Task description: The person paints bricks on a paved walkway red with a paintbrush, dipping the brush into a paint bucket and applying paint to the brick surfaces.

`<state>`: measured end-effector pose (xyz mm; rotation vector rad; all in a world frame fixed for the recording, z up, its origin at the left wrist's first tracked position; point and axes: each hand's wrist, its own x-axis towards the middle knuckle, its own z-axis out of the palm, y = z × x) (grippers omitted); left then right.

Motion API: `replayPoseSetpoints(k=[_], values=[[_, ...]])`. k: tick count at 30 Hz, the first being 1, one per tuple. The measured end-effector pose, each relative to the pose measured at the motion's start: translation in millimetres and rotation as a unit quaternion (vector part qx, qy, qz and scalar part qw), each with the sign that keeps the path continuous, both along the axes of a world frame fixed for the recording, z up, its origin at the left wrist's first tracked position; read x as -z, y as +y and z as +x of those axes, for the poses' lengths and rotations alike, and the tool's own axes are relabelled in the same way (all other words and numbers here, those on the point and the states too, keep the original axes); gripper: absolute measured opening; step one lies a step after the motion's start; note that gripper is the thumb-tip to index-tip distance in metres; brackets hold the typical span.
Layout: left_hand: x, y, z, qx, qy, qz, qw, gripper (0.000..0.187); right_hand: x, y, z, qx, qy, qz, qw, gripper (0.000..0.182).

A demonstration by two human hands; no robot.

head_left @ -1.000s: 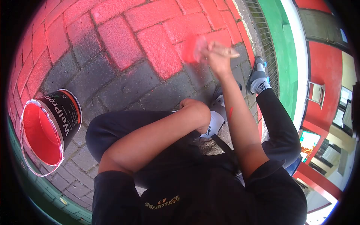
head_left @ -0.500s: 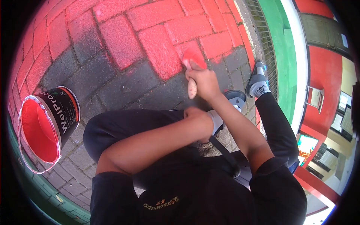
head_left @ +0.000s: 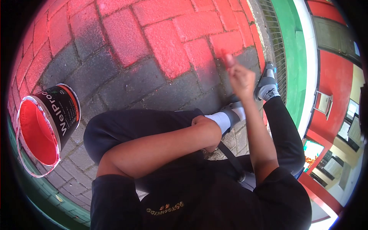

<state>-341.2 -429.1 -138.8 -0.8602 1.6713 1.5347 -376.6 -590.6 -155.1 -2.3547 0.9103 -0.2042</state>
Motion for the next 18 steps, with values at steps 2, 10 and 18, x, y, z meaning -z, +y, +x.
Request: replayPoseSetpoints(k=[2,10,18], values=[[-16,4,28,-0.026,0.092,-0.050,0.994,0.044,3,39,-5,-0.100,0.058,-0.087,0.989,0.024],[-46,14,41,-0.027,0.137,-0.097,0.986,0.042,-12,41,-6,0.057,0.015,0.258,0.964,0.028],[-51,13,48,-0.047,0.140,-0.109,0.983,0.042,11,18,-14,0.050,-0.085,0.016,0.995,0.026]])
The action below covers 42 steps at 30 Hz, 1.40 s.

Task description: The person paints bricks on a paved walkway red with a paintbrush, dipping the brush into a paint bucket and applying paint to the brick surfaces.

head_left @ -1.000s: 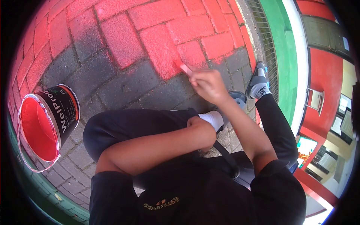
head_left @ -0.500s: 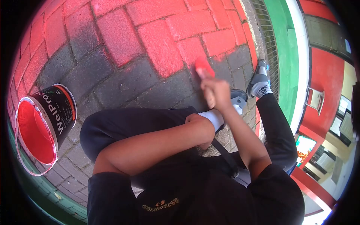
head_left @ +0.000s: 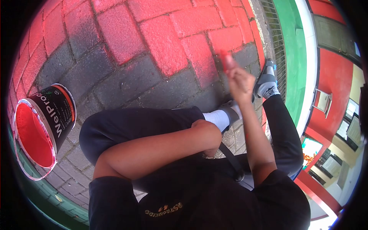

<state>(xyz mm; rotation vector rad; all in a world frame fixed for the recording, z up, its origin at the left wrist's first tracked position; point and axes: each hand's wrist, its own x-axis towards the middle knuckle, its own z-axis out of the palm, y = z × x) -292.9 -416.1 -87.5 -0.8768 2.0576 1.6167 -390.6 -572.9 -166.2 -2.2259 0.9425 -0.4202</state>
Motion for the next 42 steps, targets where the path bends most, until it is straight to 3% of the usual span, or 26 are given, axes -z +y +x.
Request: replayPoseSetpoints(k=[2,3,7,9,11,13,14,16,18,20,21,22,26,28,33,35,36,37,39,40,42], values=[[3,1,-2,-0.018,0.007,-0.003,1.000,0.042,6,33,-1,-0.061,0.015,0.021,0.998,0.026],[3,1,-1,-0.018,0.007,-0.002,1.000,0.042,-3,50,5,-0.133,0.121,-0.047,0.982,0.028],[4,1,-2,-0.009,0.002,0.011,1.000,0.041,-21,64,19,-0.162,0.035,0.020,0.986,0.030],[2,-2,0,0.006,0.009,0.008,1.000,0.041,-24,51,17,0.037,0.068,0.178,0.981,0.031],[1,-3,2,-0.004,0.003,0.011,1.000,0.041,-7,28,-4,0.179,0.004,0.273,0.945,0.033],[1,-3,4,-0.016,-0.004,0.016,1.000,0.040,-16,13,-12,0.153,0.058,0.163,0.973,0.030],[1,-2,3,-0.020,-0.007,0.020,1.000,0.040,-16,9,-13,0.154,0.059,0.165,0.973,0.030],[39,1,-30,0.018,0.006,0.014,1.000,0.040,-15,4,-17,0.049,0.081,-0.064,0.993,0.028],[36,0,-26,0.052,0.015,0.003,0.999,0.040,10,22,-16,0.031,0.016,-0.024,0.999,0.028],[14,-3,-6,-0.017,0.007,0.021,1.000,0.042,10,40,-5,-0.075,0.001,-0.038,0.996,0.029],[5,-5,4,-0.019,0.006,0.021,1.000,0.042,-15,52,13,-0.161,0.056,-0.091,0.981,0.030],[-3,-6,10,-0.023,0.002,0.011,1.000,0.042,-14,45,19,-0.202,0.021,-0.081,0.976,0.028],[23,-5,-16,0.007,-0.006,0.030,1.000,0.040,-30,6,58,-0.123,0.079,-0.050,0.988,0.016],[10,-4,-6,-0.001,-0.004,0.020,1.000,0.040,-24,-5,71,-0.166,0.046,-0.135,0.976,0.024],[11,-6,2,-0.036,0.013,0.037,0.999,0.040,-18,40,19,-0.273,0.137,-0.084,0.948,0.024],[12,-7,3,-0.038,0.023,0.036,0.998,0.040,-24,46,10,-0.260,0.032,-0.011,0.965,0.024],[17,-7,0,-0.034,0.025,0.036,0.998,0.040,-24,49,10,-0.155,0.004,0.062,0.986,0.029],[24,-7,-5,-0.019,0.028,0.044,0.998,0.040,-24,42,11,-0.152,0.005,0.062,0.986,0.029],[30,-5,-16,-0.004,0.027,0.050,0.998,0.040,-21,14,17,0.046,0.071,0.165,0.983,0.033],[29,-5,-21,-0.018,0.005,0.042,0.999,0.032,-20,2,17,0.046,0.068,0.163,0.983,0.033],[19,-6,-10,-0.037,-0.018,0.034,0.999,0.025,-20,-14,19,0.187,-0.018,0.212,0.959,0.036]])
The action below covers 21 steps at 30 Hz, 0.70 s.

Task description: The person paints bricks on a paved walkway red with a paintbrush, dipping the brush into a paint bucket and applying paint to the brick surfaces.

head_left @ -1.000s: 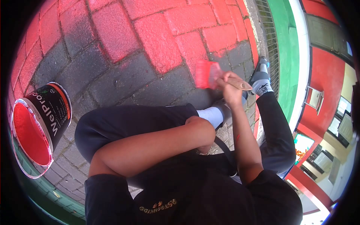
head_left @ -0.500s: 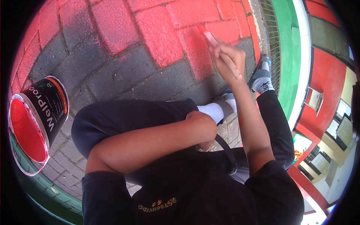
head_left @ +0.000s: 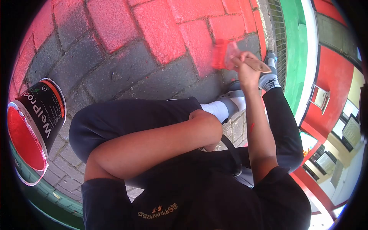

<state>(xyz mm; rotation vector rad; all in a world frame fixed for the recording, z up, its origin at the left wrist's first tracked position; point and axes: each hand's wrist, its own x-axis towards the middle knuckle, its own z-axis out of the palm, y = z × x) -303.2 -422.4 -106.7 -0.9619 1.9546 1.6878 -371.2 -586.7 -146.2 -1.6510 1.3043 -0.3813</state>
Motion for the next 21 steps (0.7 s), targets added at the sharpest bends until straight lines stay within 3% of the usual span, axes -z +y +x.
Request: replayPoseSetpoints(k=[1,3,4,5,7,8,9,11,12,14,15,17,21], values=[[-9,-3,11,0.008,0.010,-0.003,1.000,0.033,1,-3,3,-0.004,0.001,0.001,1.000,0.036],[-11,-3,12,0.022,0.029,-0.003,0.999,0.041,-16,1,14,-0.106,0.098,-0.192,0.971,0.028],[-5,-1,8,0.010,0.028,-0.013,0.999,0.037,-17,6,26,-0.155,0.021,-0.217,0.963,0.028],[-2,-1,5,-0.002,0.025,-0.022,0.999,0.033,-9,5,29,-0.152,0.024,-0.217,0.964,0.028],[-4,0,7,-0.002,0.026,-0.020,0.999,0.035,8,6,34,-0.253,0.025,-0.210,0.944,0.026],[-5,0,10,-0.008,0.025,-0.021,0.999,0.037,8,22,33,-0.250,-0.010,-0.124,0.960,0.024],[-4,-1,9,-0.009,0.024,-0.022,0.999,0.037,5,30,22,-0.251,-0.011,-0.125,0.960,0.024],[-1,-5,4,0.004,0.033,-0.023,0.999,0.037,-4,41,-4,-0.332,0.142,-0.182,0.915,0.023],[1,-5,4,0.001,0.033,-0.024,0.999,0.037,-14,46,-10,-0.336,0.142,-0.184,0.913,0.023],[4,-6,3,-0.024,0.046,-0.058,0.997,0.038,-29,54,-15,-0.161,0.132,0.028,0.978,0.023],[6,-6,2,-0.027,0.044,-0.060,0.997,0.038,-24,54,-11,-0.164,0.131,0.026,0.977,0.023],[11,-4,-1,-0.050,0.061,-0.067,0.995,0.040,-5,56,2,-0.157,-0.021,0.003,0.987,0.025],[13,-5,-8,-0.025,0.047,-0.044,0.998,0.040,-6,28,74,-0.169,0.015,-0.013,0.985,0.032]])
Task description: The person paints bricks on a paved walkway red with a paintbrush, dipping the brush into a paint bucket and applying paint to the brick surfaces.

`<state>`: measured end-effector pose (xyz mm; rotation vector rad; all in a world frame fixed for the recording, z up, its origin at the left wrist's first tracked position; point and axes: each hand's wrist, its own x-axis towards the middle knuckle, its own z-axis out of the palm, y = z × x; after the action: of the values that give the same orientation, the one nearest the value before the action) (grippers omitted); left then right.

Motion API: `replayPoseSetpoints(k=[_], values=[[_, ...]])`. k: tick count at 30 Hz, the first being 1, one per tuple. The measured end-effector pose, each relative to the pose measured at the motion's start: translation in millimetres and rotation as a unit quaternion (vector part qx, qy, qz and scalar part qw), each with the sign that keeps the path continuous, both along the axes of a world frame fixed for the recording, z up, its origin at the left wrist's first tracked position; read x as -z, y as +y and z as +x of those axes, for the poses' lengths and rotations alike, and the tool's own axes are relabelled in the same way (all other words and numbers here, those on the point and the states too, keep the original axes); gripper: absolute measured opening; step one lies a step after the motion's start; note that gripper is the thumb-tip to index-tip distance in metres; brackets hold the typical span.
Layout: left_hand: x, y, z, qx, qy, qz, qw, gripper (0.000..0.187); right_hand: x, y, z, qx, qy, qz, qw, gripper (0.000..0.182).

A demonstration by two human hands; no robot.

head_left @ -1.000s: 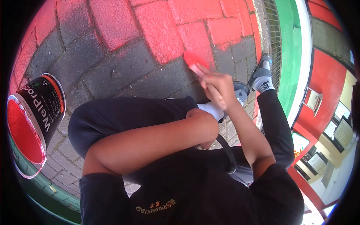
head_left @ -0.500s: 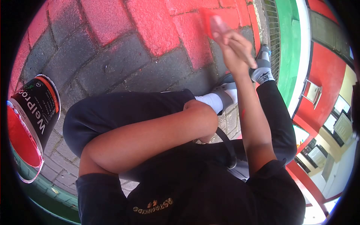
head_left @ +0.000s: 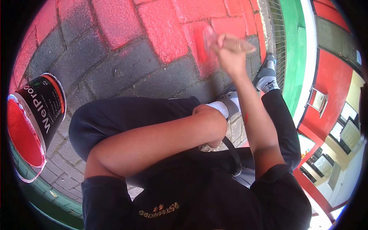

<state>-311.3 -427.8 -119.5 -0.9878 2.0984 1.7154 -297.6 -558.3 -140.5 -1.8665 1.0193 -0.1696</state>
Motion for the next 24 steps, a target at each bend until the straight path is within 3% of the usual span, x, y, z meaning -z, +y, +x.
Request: replayPoseSetpoints(k=[4,8,10,14,16,19,21,24], values=[[-3,-2,-1,0.002,-0.006,0.003,1.000,0.039,-7,-17,28,-0.012,-0.041,-0.059,0.997,0.033],[-3,-8,1,0.025,-0.008,0.015,1.000,0.039,8,-1,-36,-0.056,0.025,-0.111,0.992,0.034],[-7,-9,7,0.025,-0.011,0.027,0.999,0.038,2,10,-68,0.002,0.107,-0.046,0.993,0.034],[-5,-1,2,0.008,-0.010,-0.008,1.000,0.038,-19,19,-66,0.054,0.113,0.028,0.992,0.034],[-2,-3,-3,0.020,-0.006,-0.008,1.000,0.038,-7,15,-39,-0.072,0.029,-0.096,0.992,0.034],[15,-5,-17,0.024,0.002,0.011,1.000,0.038,9,-2,17,-0.081,-0.021,-0.126,0.989,0.033],[17,-5,-15,0.010,0.005,0.016,1.000,0.039,10,-14,43,-0.041,-0.022,-0.088,0.995,0.031],[15,-6,-21,0.009,-0.019,0.010,1.000,0.036,-3,-4,29,-0.006,-0.073,-0.055,0.996,0.030]])
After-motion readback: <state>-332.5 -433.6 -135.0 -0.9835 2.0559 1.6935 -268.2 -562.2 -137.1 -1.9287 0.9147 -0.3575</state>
